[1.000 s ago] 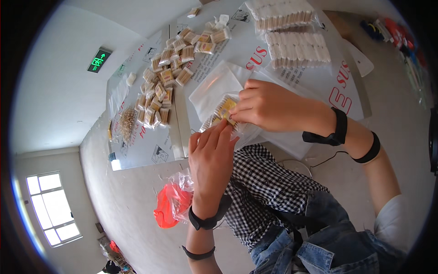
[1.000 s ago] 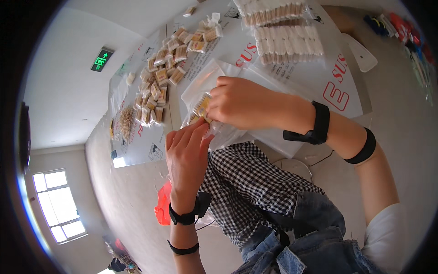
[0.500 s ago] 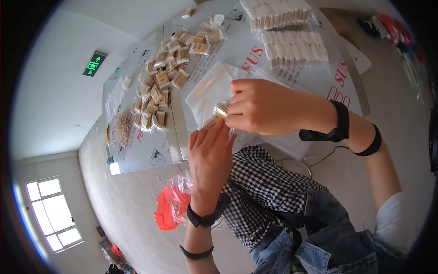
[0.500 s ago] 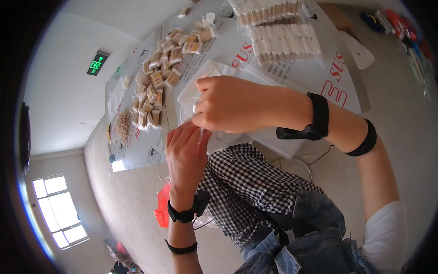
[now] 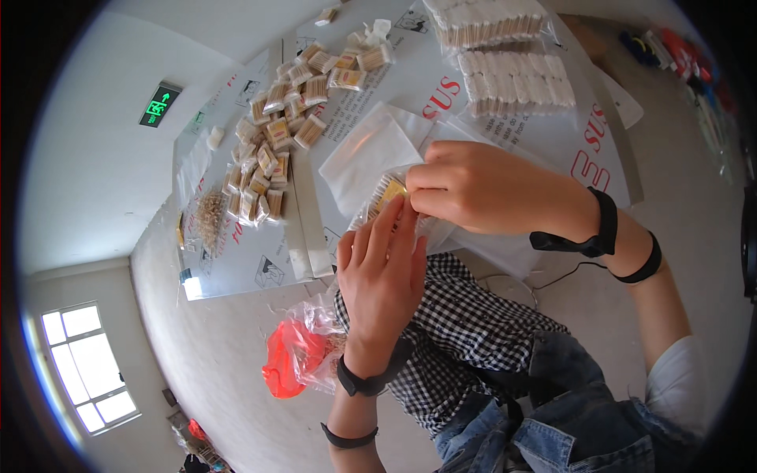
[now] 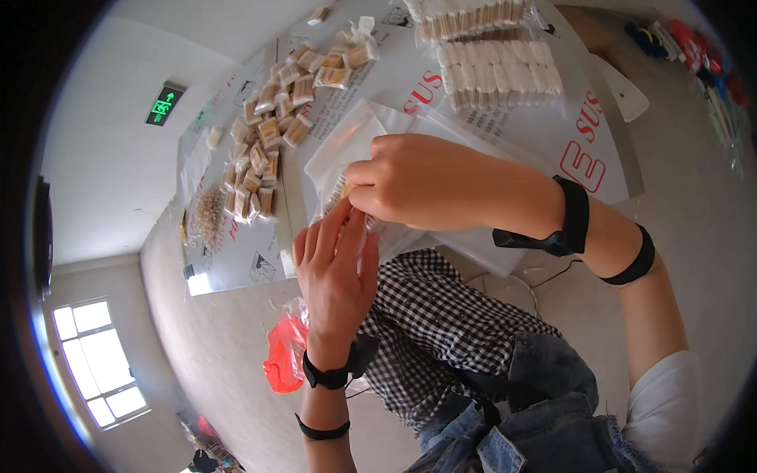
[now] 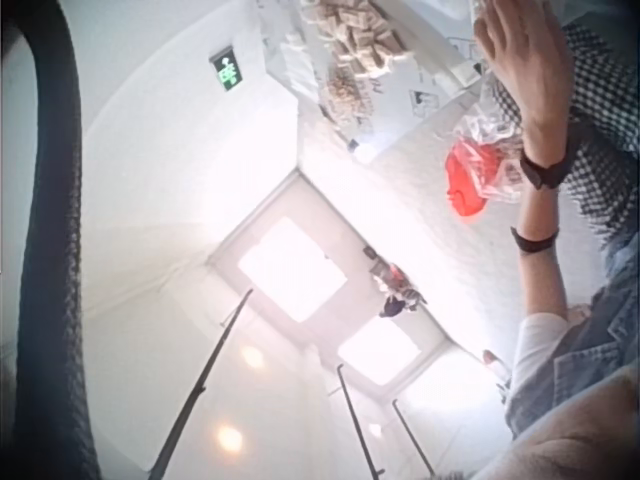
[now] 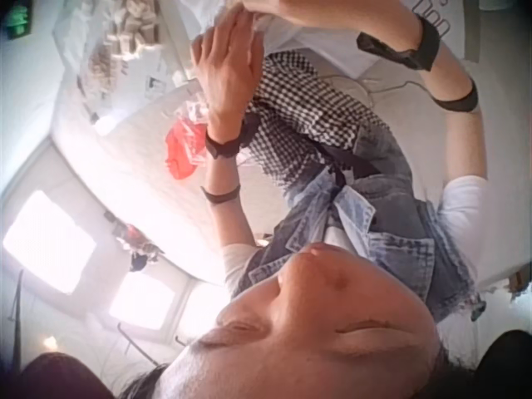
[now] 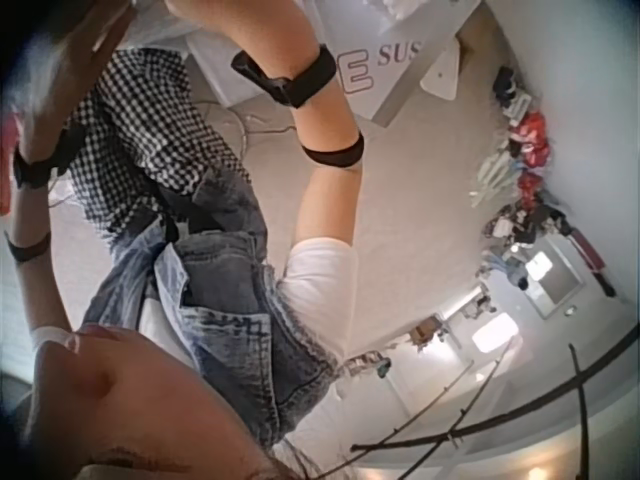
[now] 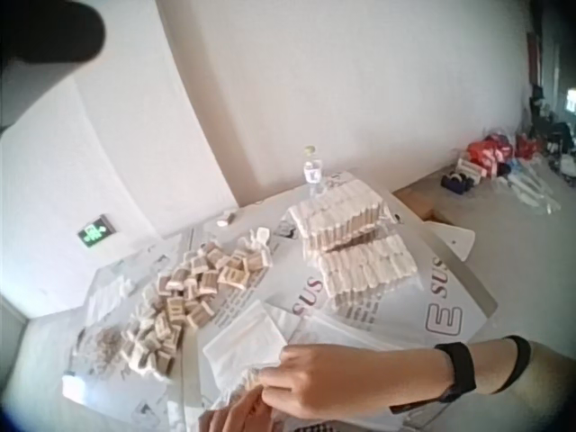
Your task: Packing bundles of cotton swabs into plastic bags.
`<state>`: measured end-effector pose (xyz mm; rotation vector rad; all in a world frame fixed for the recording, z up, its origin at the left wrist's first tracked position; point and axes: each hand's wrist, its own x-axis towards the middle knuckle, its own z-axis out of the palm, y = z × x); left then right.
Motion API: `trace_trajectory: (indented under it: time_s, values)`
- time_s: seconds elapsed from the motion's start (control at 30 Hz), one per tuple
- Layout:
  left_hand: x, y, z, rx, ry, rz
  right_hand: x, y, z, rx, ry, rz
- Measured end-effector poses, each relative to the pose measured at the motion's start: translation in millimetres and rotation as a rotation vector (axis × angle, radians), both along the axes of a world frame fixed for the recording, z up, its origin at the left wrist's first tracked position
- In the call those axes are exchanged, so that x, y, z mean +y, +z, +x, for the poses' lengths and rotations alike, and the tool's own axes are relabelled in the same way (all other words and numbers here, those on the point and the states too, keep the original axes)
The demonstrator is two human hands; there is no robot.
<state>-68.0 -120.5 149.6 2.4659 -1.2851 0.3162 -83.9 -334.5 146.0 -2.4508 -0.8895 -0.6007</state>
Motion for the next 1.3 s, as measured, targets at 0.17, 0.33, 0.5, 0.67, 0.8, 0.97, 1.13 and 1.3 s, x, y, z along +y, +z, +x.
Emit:
trace_trajectory:
  time_s: [0.17,0.33,0.5,0.67,0.8,0.97,1.13,1.3]
  values:
    - [-5,-1,4,-0.010,-0.019,0.029,-10,25,-1,-0.015,0.123,-0.009]
    - [-3,0,0,0.059,-0.009,0.121,-18,3,6,0.296,-0.144,0.493]
    - [-1,-6,0,-0.004,-0.003,0.150,-7,15,5,0.658,-0.311,0.408]
    - [6,-11,-5,-0.022,0.000,0.137,-10,10,6,0.742,-0.201,0.476]
    - [13,-12,-4,-0.020,-0.010,0.116,7,6,5,0.644,-0.235,0.453]
    - [8,-11,-6,-0.007,-0.039,0.059,30,-1,-4,0.451,-0.453,0.248]
    - [6,-13,-5,0.044,-0.087,0.057,34,7,-7,0.215,-0.480,0.316]
    - [7,-18,-5,0.088,-0.078,0.015,45,5,-9,0.137,-0.466,0.344]
